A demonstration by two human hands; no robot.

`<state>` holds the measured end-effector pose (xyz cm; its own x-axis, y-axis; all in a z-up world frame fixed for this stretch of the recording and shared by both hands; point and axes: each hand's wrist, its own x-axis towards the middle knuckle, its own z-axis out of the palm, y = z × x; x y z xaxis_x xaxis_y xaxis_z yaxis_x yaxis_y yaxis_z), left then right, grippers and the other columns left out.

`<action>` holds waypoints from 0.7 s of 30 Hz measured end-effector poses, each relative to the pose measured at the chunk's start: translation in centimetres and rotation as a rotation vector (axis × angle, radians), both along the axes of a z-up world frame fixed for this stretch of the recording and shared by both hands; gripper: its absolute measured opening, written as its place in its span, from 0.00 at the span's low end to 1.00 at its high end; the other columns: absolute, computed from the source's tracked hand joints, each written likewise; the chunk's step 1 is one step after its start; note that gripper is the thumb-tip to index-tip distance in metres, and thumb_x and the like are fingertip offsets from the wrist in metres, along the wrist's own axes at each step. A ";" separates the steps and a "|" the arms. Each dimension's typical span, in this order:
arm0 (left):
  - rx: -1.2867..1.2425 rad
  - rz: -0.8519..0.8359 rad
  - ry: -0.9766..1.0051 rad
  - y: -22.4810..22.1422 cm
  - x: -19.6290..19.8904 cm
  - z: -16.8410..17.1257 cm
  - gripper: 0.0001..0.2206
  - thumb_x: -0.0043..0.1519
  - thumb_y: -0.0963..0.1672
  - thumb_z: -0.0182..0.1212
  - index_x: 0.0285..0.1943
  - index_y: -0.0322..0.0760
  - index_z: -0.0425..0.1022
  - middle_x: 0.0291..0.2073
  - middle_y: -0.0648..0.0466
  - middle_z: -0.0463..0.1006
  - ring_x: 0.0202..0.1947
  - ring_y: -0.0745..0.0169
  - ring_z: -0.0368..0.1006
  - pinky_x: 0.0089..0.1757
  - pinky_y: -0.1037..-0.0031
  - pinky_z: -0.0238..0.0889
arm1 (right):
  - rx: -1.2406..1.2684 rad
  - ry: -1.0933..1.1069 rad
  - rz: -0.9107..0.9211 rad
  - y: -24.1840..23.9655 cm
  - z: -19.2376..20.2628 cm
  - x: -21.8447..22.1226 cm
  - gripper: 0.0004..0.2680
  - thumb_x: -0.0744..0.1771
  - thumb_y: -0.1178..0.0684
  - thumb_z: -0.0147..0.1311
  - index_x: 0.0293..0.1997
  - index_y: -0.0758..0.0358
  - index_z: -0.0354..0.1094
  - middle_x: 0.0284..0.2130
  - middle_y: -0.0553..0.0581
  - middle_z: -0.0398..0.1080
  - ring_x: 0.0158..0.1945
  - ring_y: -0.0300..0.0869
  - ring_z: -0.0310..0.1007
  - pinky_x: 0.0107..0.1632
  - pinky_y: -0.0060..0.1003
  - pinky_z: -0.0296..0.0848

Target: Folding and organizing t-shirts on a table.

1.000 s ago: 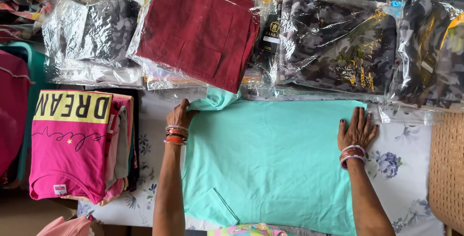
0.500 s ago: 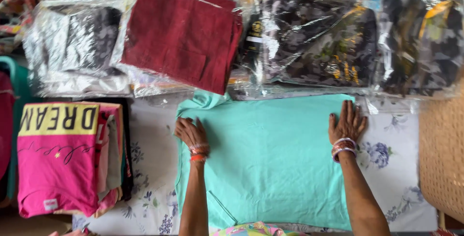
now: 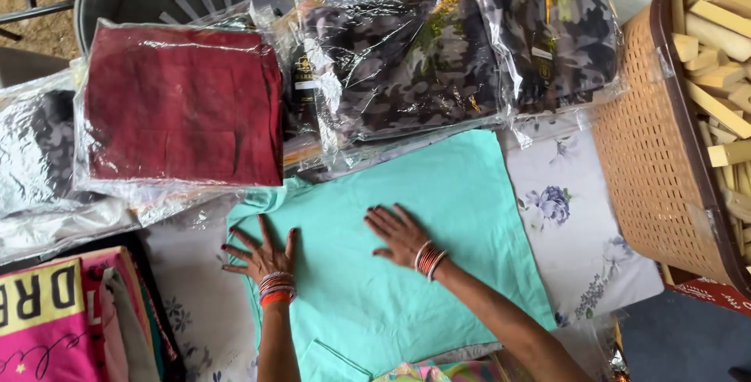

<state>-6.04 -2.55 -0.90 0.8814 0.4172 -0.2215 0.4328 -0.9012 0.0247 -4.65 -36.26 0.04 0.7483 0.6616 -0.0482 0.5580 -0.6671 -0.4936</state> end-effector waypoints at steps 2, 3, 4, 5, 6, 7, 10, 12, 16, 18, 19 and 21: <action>-0.012 0.012 0.015 0.8 -0.2 0.3 0.40 0.58 0.67 0.39 0.80 0.63 0.43 0.78 0.41 0.33 0.74 0.20 0.25 0.60 0.23 0.18 | -0.105 -0.054 -0.195 -5.4 -1.3 3.1 0.33 0.66 0.34 0.51 0.75 0.66 0.46 0.73 0.64 0.49 0.76 0.53 0.44 0.74 0.56 0.40; -0.025 0.029 0.030 1.3 -0.4 0.4 0.40 0.58 0.67 0.39 0.80 0.63 0.43 0.79 0.42 0.35 0.76 0.24 0.26 0.61 0.25 0.19 | -0.211 -0.109 -0.385 -8.0 -1.9 4.4 0.33 0.67 0.33 0.48 0.75 0.67 0.45 0.73 0.64 0.50 0.77 0.52 0.46 0.76 0.54 0.41; -0.024 0.028 0.035 1.6 -0.2 0.2 0.40 0.58 0.67 0.39 0.80 0.63 0.43 0.79 0.42 0.35 0.76 0.24 0.26 0.61 0.25 0.19 | -0.212 -0.103 -0.385 -11.7 -2.8 5.6 0.33 0.67 0.33 0.48 0.75 0.67 0.45 0.73 0.64 0.50 0.77 0.52 0.46 0.76 0.54 0.41; -0.059 0.068 -0.025 1.9 0.0 0.1 0.39 0.61 0.65 0.37 0.81 0.59 0.43 0.80 0.42 0.36 0.77 0.27 0.27 0.64 0.28 0.19 | -0.219 -0.064 -0.597 -15.5 -3.6 6.7 0.31 0.68 0.33 0.40 0.77 0.65 0.43 0.75 0.62 0.47 0.78 0.51 0.43 0.76 0.55 0.37; -0.094 0.109 -0.079 2.3 -0.2 0.0 0.38 0.63 0.64 0.36 0.82 0.56 0.43 0.80 0.43 0.38 0.78 0.30 0.29 0.66 0.32 0.20 | -0.228 -0.018 -0.808 -19.1 -4.4 7.4 0.30 0.70 0.32 0.33 0.79 0.62 0.41 0.77 0.61 0.43 0.79 0.50 0.41 0.75 0.57 0.32; -0.093 0.109 -0.067 2.8 -0.2 -0.3 0.38 0.63 0.64 0.36 0.82 0.56 0.43 0.80 0.43 0.38 0.78 0.30 0.29 0.66 0.32 0.20 | -0.232 -0.007 -0.808 -19.8 -3.6 7.4 0.30 0.70 0.32 0.33 0.79 0.62 0.41 0.77 0.61 0.43 0.79 0.50 0.41 0.75 0.57 0.32; -0.103 0.184 -0.118 3.0 0.4 -1.1 0.37 0.66 0.62 0.35 0.83 0.49 0.42 0.80 0.40 0.38 0.79 0.32 0.30 0.68 0.36 0.21 | -0.399 -0.058 -0.732 -21.6 -1.3 7.8 0.29 0.71 0.36 0.33 0.80 0.63 0.37 0.78 0.60 0.41 0.79 0.50 0.40 0.76 0.55 0.30; -0.082 0.180 -0.110 2.8 0.5 -0.8 0.37 0.68 0.61 0.34 0.83 0.45 0.42 0.80 0.38 0.37 0.78 0.30 0.30 0.67 0.36 0.20 | -0.438 -0.006 -0.746 -21.0 -0.8 8.0 0.29 0.70 0.37 0.35 0.80 0.62 0.35 0.78 0.59 0.40 0.78 0.49 0.40 0.75 0.54 0.28; -0.036 0.191 -0.013 1.6 1.3 1.3 0.36 0.67 0.61 0.34 0.82 0.45 0.43 0.79 0.38 0.37 0.77 0.33 0.29 0.66 0.34 0.19 | -0.392 -0.035 -0.750 -20.0 -0.3 7.6 0.29 0.70 0.37 0.35 0.79 0.62 0.35 0.77 0.59 0.40 0.79 0.48 0.39 0.75 0.56 0.28; 0.135 0.112 -0.008 1.3 0.3 -0.3 0.34 0.70 0.58 0.36 0.82 0.41 0.47 0.80 0.38 0.38 0.79 0.35 0.30 0.66 0.33 0.21 | -0.435 0.018 -0.833 -18.9 -0.5 7.1 0.28 0.71 0.38 0.34 0.81 0.60 0.37 0.78 0.57 0.40 0.79 0.49 0.37 0.76 0.61 0.28; 0.136 0.109 -0.013 -0.2 -0.1 0.0 0.34 0.70 0.58 0.36 0.82 0.41 0.47 0.80 0.38 0.38 0.79 0.35 0.30 0.66 0.33 0.21 | -0.432 0.015 -0.837 -16.6 -0.9 6.1 0.28 0.71 0.38 0.34 0.81 0.60 0.37 0.78 0.57 0.40 0.79 0.49 0.37 0.76 0.61 0.28; -0.047 -0.076 -0.235 -3.7 -1.0 0.4 0.33 0.72 0.55 0.42 0.81 0.30 0.50 0.81 0.34 0.40 0.80 0.36 0.34 0.69 0.38 0.27 | -0.468 -0.212 -0.973 -12.7 -1.6 4.1 0.27 0.71 0.38 0.39 0.78 0.65 0.42 0.77 0.65 0.40 0.79 0.60 0.36 0.72 0.68 0.29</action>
